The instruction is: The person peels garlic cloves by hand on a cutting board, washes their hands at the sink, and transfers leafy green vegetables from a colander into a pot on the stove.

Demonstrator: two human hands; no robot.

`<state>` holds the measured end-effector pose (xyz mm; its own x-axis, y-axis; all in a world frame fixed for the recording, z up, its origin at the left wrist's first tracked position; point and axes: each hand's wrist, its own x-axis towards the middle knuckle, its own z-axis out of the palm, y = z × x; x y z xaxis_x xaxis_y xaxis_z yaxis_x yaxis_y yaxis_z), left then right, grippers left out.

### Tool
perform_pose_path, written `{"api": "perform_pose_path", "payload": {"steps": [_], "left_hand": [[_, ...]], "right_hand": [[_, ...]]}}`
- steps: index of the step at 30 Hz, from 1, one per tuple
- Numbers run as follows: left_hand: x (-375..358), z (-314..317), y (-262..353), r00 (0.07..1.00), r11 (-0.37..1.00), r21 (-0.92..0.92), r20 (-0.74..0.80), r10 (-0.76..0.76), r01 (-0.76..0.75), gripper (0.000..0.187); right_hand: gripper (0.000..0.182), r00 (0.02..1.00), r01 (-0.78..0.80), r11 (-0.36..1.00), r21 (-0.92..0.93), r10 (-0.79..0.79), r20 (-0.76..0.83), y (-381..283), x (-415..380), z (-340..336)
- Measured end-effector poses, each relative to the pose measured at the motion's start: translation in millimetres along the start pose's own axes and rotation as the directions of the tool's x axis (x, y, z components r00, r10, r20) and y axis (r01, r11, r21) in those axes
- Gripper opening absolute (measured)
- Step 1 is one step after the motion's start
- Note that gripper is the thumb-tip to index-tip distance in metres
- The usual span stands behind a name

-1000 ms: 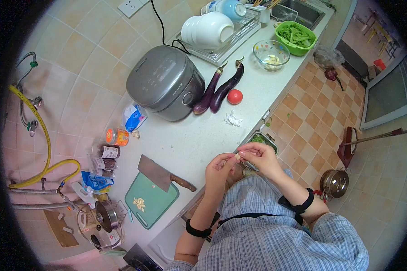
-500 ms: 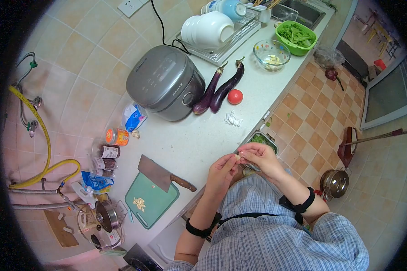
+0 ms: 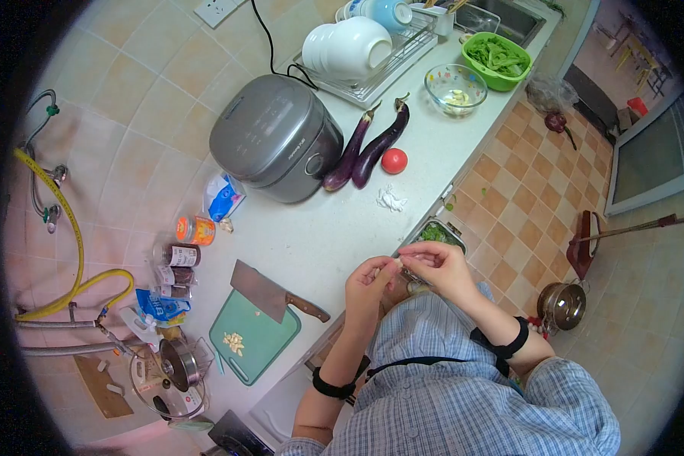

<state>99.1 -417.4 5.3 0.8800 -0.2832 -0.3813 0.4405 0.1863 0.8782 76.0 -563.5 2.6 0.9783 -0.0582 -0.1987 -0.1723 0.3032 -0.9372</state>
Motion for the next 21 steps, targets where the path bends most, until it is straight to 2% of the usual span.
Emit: {"api": "perform_pose_path", "payload": {"steps": [10,16,21], "left_hand": [[-2.0,2.4,2.2,0.999,0.999,-0.029,-0.015,-0.032,0.031,0.015],[-0.8,0.7,2.0,0.995,0.98,-0.175,0.036,-0.092,0.097,0.016],[-0.9,2.5,1.9,0.997,0.988,-0.138,0.027,-0.067,0.07,0.017]], "right_hand": [[0.018,0.999,0.039,0.999,0.007,-0.039,-0.009,0.7,0.0,3.8],[0.019,0.999,-0.021,0.99,0.136,0.014,0.051,1.8,4.4,-0.9],[0.018,0.997,-0.027,0.978,0.206,0.012,0.071,0.4,3.5,-1.0]]}}
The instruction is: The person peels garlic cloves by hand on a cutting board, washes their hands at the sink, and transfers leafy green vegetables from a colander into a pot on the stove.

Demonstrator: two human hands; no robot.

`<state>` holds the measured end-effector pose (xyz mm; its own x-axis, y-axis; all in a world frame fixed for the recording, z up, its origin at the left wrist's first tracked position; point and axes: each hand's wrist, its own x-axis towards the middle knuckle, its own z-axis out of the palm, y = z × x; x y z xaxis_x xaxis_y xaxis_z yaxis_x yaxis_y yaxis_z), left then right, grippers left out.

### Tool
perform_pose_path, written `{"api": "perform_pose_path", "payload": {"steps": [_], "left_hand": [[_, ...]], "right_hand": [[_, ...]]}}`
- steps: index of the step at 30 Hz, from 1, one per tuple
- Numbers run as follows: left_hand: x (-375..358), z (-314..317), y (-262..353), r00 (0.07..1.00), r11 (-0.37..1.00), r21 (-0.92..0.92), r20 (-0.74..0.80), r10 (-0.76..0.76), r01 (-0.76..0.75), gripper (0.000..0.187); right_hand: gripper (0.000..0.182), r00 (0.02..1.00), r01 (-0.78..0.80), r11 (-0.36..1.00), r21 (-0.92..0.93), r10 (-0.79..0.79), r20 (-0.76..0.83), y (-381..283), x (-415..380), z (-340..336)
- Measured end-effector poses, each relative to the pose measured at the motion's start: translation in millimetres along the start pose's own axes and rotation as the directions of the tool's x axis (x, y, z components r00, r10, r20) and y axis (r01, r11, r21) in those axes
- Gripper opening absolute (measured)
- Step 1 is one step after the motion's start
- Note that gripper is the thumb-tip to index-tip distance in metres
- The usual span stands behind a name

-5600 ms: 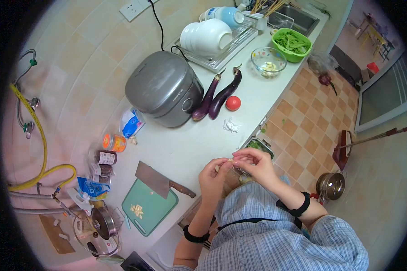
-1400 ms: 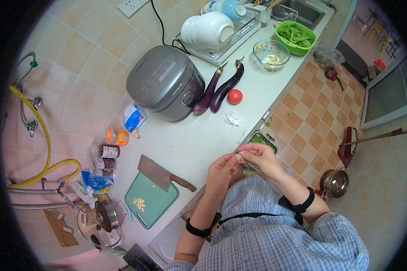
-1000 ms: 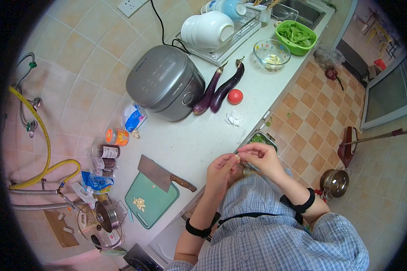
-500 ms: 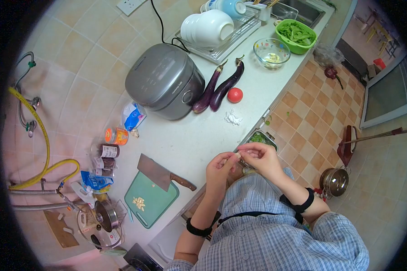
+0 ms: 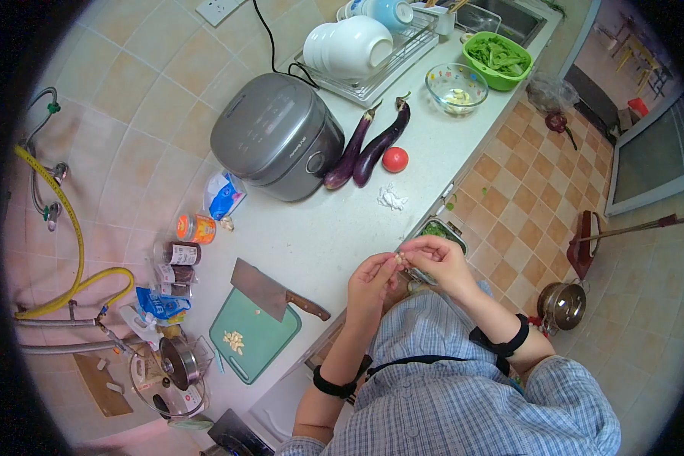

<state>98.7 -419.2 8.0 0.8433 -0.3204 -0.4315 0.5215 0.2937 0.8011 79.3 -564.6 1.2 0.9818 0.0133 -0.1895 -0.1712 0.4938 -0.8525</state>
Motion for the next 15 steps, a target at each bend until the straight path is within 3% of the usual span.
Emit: {"api": "perform_pose_path", "payload": {"steps": [4,15], "left_hand": [[0.4,-1.2,-0.6,0.999,0.991,0.128,0.007,0.038,-0.038,0.021],[0.6,-3.9,2.2,1.0,0.988,0.156,0.014,0.002,-0.004,0.023]], "right_hand": [[0.017,0.999,0.033,0.999,-0.005,-0.033,0.009,5.0,1.0,-1.2],[0.017,0.998,0.058,0.998,-0.039,-0.057,0.008,6.7,2.0,-0.6]]}}
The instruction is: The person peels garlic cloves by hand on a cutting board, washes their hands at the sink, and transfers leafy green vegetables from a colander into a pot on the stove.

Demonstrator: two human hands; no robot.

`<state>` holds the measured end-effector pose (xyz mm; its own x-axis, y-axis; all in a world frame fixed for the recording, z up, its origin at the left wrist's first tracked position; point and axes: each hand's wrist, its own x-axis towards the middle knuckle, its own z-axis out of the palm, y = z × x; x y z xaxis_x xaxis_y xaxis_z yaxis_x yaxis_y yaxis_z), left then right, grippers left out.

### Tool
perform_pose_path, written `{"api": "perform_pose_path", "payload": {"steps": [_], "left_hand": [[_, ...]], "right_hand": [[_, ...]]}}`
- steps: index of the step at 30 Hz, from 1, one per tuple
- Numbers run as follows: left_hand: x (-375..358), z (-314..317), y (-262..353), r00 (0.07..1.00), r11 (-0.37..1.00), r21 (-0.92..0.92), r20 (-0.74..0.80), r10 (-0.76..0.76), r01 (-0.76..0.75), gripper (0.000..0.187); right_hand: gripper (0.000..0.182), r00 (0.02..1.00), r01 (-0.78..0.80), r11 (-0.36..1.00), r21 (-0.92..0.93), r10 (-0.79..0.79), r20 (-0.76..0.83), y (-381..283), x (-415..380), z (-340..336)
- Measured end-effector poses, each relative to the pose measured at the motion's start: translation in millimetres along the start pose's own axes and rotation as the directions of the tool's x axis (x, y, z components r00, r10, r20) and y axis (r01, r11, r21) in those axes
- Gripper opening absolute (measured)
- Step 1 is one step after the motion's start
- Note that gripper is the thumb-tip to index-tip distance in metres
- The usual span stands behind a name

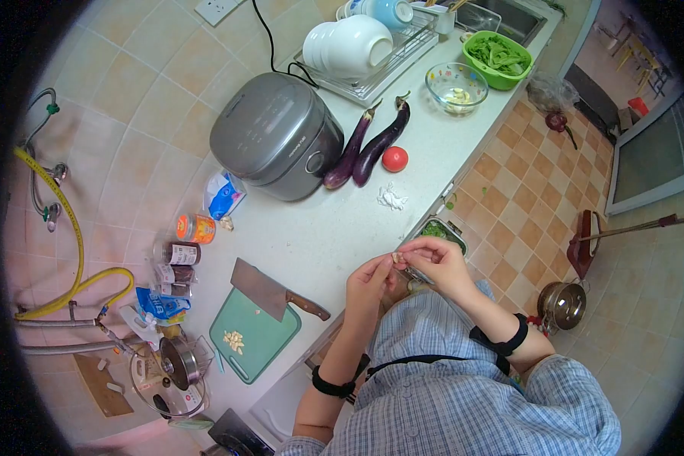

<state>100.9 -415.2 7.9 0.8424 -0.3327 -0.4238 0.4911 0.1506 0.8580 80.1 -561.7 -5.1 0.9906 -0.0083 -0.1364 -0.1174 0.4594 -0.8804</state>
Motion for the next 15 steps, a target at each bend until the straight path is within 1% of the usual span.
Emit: {"api": "perform_pose_path", "payload": {"steps": [2,4,7,9,10,12,13,15], "left_hand": [[-0.5,1.1,0.9,1.0,1.0,0.005,0.004,-0.003,0.003,0.022],[-1.4,2.3,2.3,1.0,0.998,0.057,-0.004,0.009,-0.009,0.022],[-0.3,3.0,2.5,1.0,0.999,0.036,-0.016,0.006,-0.005,0.022],[-0.2,1.7,2.7,1.0,1.0,0.031,-0.004,-0.006,0.006,0.023],[0.0,0.9,2.5,1.0,1.0,0.026,0.009,-0.017,0.017,0.023],[1.5,-2.2,-1.6,1.0,1.0,0.005,0.014,-0.015,0.015,0.023],[1.8,-2.8,-2.3,1.0,1.0,-0.017,0.019,-0.013,0.013,0.023],[0.4,1.3,0.8,1.0,1.0,-0.009,0.003,-0.017,0.017,0.023]], "right_hand": [[0.017,1.0,-0.009,1.0,-0.001,0.009,-0.006,-0.6,-0.2,-0.3],[0.017,1.0,-0.018,1.0,-0.001,0.018,-0.01,-0.8,-0.2,-0.1],[0.018,1.0,-0.019,1.0,0.002,0.019,-0.005,-2.4,-0.1,0.1],[0.017,0.999,-0.03,0.997,-0.068,0.028,-0.02,-5.9,-0.1,1.0],[0.017,0.999,-0.03,0.997,-0.068,0.028,-0.02,-6.6,0.0,0.9],[0.018,0.997,-0.075,0.997,0.0,0.075,0.001,-7.4,0.4,0.0],[0.018,0.997,-0.075,0.997,0.0,0.075,0.001,-7.4,1.0,-0.5],[0.018,0.995,-0.103,0.993,0.064,0.102,0.017,-7.2,2.2,-1.5]]}}
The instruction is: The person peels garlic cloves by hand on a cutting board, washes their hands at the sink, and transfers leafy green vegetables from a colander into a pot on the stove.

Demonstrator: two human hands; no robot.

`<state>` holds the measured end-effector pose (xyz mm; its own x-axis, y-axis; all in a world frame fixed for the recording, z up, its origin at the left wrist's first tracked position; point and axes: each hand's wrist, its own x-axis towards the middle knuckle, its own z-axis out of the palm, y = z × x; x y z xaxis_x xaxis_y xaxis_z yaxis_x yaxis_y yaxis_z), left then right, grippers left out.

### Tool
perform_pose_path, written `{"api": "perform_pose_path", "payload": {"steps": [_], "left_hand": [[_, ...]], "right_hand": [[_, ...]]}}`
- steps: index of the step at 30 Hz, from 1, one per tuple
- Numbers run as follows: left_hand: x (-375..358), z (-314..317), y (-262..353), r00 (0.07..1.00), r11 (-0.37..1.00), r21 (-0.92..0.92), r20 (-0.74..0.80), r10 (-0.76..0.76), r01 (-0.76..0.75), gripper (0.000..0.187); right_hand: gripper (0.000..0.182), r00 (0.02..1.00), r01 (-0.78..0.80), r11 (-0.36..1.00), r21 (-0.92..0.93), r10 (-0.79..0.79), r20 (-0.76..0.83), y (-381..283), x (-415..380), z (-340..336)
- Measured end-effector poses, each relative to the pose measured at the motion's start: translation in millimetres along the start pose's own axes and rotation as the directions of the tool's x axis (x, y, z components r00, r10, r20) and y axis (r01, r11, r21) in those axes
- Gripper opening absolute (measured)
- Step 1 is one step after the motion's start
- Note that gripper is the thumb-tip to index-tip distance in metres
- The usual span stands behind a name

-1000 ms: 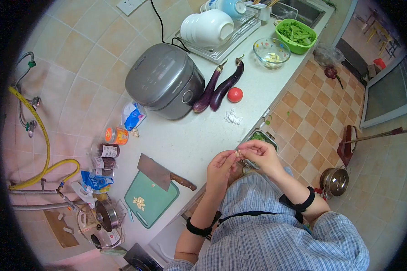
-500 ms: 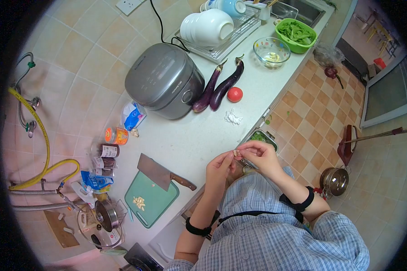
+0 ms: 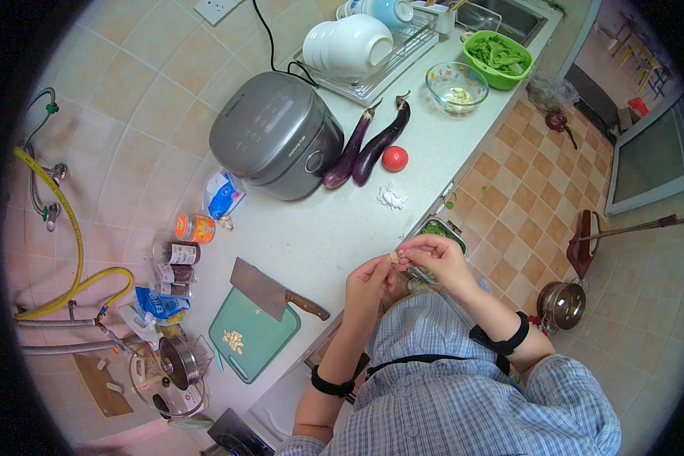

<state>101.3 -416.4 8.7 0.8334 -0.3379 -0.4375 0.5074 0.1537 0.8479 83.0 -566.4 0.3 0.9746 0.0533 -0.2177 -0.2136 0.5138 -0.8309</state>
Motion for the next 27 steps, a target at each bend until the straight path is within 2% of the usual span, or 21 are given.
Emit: {"api": "perform_pose_path", "payload": {"steps": [2,4,7,9,10,12,13,15,19,21,25,27], "left_hand": [[-1,2,1,1.0,1.0,0.007,-0.016,-0.004,0.004,0.024],[0,1,1,1.0,0.998,-0.063,-0.011,-0.015,0.015,0.024],[0,2,2,0.999,0.995,-0.104,-0.034,-0.018,0.014,0.023],[0,0,3,1.0,0.994,-0.111,-0.02,-0.009,0.007,0.022],[0,-1,3,1.0,0.993,-0.118,-0.006,-0.001,0.001,0.02],[-1,0,2,1.0,0.996,-0.092,-0.023,0.009,-0.012,0.021],[-1,0,2,0.999,0.998,-0.065,-0.04,0.021,-0.023,0.021],[-1,-2,-1,0.998,0.999,-0.021,-0.043,0.044,-0.045,0.022],[0,-1,-1,0.994,0.992,0.089,-0.058,0.097,-0.092,0.022],[0,1,0,0.991,0.989,0.105,-0.067,0.115,-0.107,0.021],[1,2,-3,0.983,0.978,0.144,-0.077,0.164,-0.151,0.019],[1,2,-4,0.982,0.974,0.16,-0.078,0.174,-0.16,0.018]], "right_hand": [[0.018,1.0,-0.02,0.999,0.036,0.02,0.004,-1,0,-1],[0.018,0.999,-0.041,0.997,0.071,0.041,0.009,-1,0,-1],[0.017,1.0,-0.009,1.0,0.02,0.009,-0.009,0,-1,-3],[0.016,0.996,0.092,0.992,-0.088,-0.093,-0.013,4,-1,-5],[0.016,0.996,0.091,0.992,-0.088,-0.092,-0.013,3,-1,-5],[0.015,0.96,0.268,0.89,-0.369,-0.279,0.026,-2,-3,-1],[0.015,0.96,0.268,0.89,-0.369,-0.279,0.027,-5,-4,1],[0.014,0.898,0.41,0.605,-0.683,-0.397,0.188,-11,-5,5],[0.017,0.883,0.399,0.59,-0.702,-0.453,0.121,-2,-4,7],[0.016,0.849,0.425,0.501,-0.754,-0.509,0.14,0,-4,6],[0.012,0.853,0.41,0.463,-0.786,-0.5,0.15,-2,-5,6],[0.007,0.856,0.397,0.387,-0.832,-0.482,0.185,-3,-6,5]]}}
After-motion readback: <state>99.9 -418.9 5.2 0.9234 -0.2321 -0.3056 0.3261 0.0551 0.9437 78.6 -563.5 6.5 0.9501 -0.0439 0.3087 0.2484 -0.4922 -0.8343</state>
